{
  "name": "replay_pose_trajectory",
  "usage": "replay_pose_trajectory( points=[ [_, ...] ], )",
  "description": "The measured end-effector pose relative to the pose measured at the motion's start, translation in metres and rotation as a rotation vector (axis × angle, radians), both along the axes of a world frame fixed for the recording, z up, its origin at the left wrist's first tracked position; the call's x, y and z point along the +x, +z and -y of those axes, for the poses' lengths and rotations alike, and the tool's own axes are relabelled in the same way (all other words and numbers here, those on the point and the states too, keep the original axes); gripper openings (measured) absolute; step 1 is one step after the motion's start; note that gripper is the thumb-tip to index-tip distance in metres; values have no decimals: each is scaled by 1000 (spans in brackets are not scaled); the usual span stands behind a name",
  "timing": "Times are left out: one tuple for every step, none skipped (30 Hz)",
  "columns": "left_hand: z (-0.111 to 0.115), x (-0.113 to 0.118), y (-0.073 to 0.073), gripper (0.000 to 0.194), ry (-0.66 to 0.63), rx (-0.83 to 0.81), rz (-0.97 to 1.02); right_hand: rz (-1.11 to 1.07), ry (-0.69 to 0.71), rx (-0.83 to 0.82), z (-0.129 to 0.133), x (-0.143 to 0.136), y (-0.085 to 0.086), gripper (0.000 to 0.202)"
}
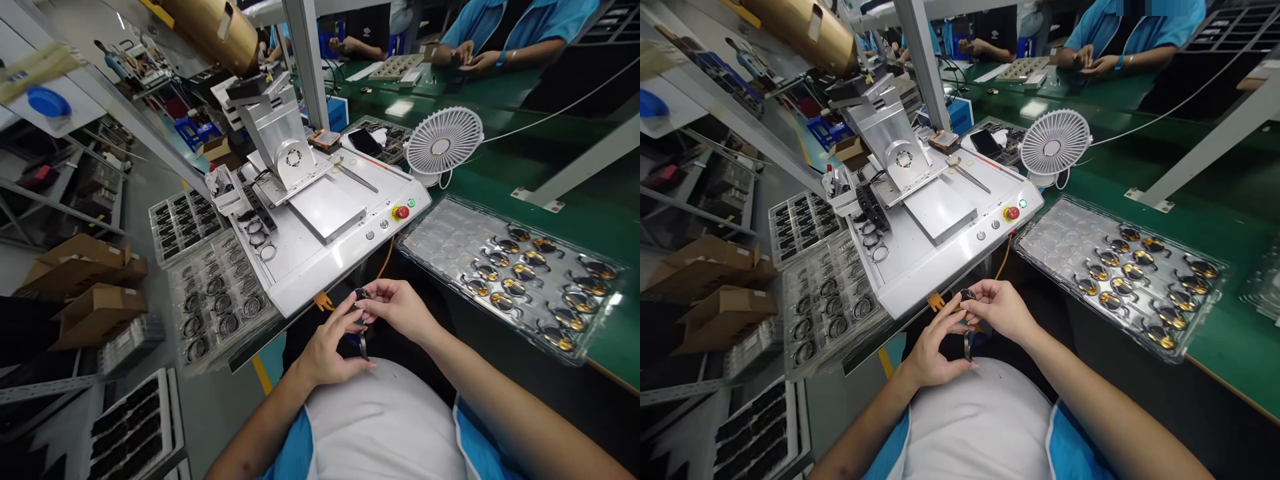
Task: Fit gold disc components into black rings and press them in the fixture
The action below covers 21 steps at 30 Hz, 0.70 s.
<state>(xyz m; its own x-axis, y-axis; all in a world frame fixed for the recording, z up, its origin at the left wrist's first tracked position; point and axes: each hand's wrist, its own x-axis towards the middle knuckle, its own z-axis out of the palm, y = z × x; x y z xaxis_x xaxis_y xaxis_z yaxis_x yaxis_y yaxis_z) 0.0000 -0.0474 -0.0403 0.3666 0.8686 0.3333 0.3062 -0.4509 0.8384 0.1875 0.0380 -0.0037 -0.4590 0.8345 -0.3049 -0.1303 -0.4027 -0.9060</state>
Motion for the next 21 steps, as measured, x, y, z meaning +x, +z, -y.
replay_pose_trajectory(
  points=[
    [0,0,-1,107,-8,2,-21,-21,-8,-7,1,0,-1,48],
    [0,1,-1,109,-16,6,-28,-37,-21,-16,2,0,-2,48],
    [1,1,-2,111,-26,6,-15,-49,-31,-24,3,-1,-3,48],
    [1,1,-2,112,-35,2,24,-59,-38,-33,4,-1,-4,47],
    [2,1,-1,113,-39,-9,84,-67,-42,-42,4,-1,-4,47],
    [2,1,-1,112,-35,-28,160,-75,-43,-51,5,-1,-4,46],
    [3,1,0,109,-20,-53,246,-83,-46,-61,5,0,-4,46],
    [3,0,1,103,2,-83,336,-92,-51,-72,5,1,-3,45],
    [2,-1,2,95,30,-120,423,-98,-55,-84,4,2,-2,45],
    [2,-2,3,84,63,-154,507,-101,-51,-98,4,3,0,45],
    [1,-3,3,73,96,-186,587,-100,-34,-117,5,3,1,44],
    [-1,-4,3,64,130,-214,659,-98,-6,-144,6,2,3,43],
    [-2,-5,2,57,161,-237,719,-97,28,-178,8,1,5,42],
    [-3,-5,1,54,188,-254,769,-100,62,-219,11,-1,6,42],
    [-5,-5,-1,53,207,-267,809,-110,86,-261,14,-4,8,43],
    [-5,-4,-3,54,217,-275,842,-123,97,-297,17,-8,10,44],
    [-6,-3,-5,56,220,-284,862,-135,94,-322,21,-12,12,45],
    [-5,-2,-7,57,219,-293,873,-144,81,-332,24,-16,14,46],
    [-5,-1,-8,57,215,-301,877,-148,62,-329,28,-20,16,47],
    [-5,-1,-8,57,211,-310,873,-149,40,-315,31,-24,18,47],
    [-4,0,-9,58,207,-314,865,-148,16,-294,33,-27,19,47]
  ],
)
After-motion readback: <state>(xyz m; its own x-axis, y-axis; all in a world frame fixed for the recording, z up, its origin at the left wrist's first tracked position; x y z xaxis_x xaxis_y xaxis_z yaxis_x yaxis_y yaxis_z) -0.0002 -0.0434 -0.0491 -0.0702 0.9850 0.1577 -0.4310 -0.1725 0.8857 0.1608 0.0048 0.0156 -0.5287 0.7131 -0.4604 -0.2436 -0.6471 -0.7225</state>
